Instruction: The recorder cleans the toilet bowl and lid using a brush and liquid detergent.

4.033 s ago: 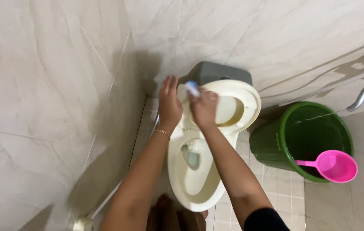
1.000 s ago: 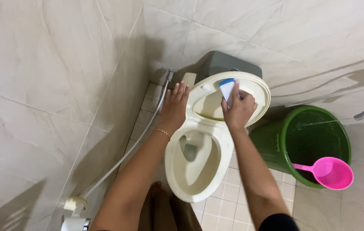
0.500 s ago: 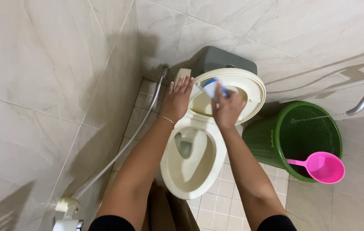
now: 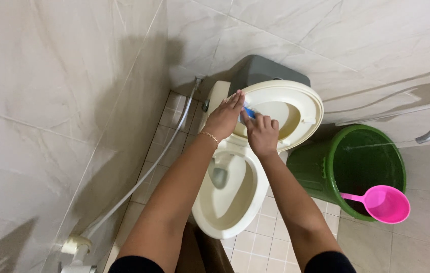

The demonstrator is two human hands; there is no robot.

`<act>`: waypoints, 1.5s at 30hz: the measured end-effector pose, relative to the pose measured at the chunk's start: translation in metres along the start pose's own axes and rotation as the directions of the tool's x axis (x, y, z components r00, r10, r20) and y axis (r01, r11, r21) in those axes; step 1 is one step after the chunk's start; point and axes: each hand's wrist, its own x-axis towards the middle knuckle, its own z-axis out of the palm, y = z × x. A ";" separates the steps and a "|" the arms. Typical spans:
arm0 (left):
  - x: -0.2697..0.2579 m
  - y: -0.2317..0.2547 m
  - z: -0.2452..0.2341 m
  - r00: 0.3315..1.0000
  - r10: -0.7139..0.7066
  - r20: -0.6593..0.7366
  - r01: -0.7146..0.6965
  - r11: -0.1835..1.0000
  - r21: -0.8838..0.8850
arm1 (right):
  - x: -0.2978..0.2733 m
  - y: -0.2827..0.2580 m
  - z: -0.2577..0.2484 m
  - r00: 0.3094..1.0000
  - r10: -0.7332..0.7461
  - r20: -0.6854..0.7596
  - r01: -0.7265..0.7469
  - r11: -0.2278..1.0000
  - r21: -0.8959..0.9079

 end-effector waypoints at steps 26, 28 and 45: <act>0.009 -0.027 -0.009 0.995 0.070 -0.071 -0.090 0.941 -0.326 | 0.009 -0.061 0.013 0.778 0.574 0.256 -0.617 0.623 0.480; 0.006 -0.023 -0.005 0.995 0.079 -0.059 -0.094 0.942 -0.322 | 0.010 -0.060 0.002 0.766 0.601 0.228 -0.628 0.623 0.467; 0.019 -0.045 0.026 0.980 0.075 -0.187 -0.148 0.898 -0.415 | -0.003 -0.057 0.013 0.813 0.547 0.200 -0.567 0.666 0.485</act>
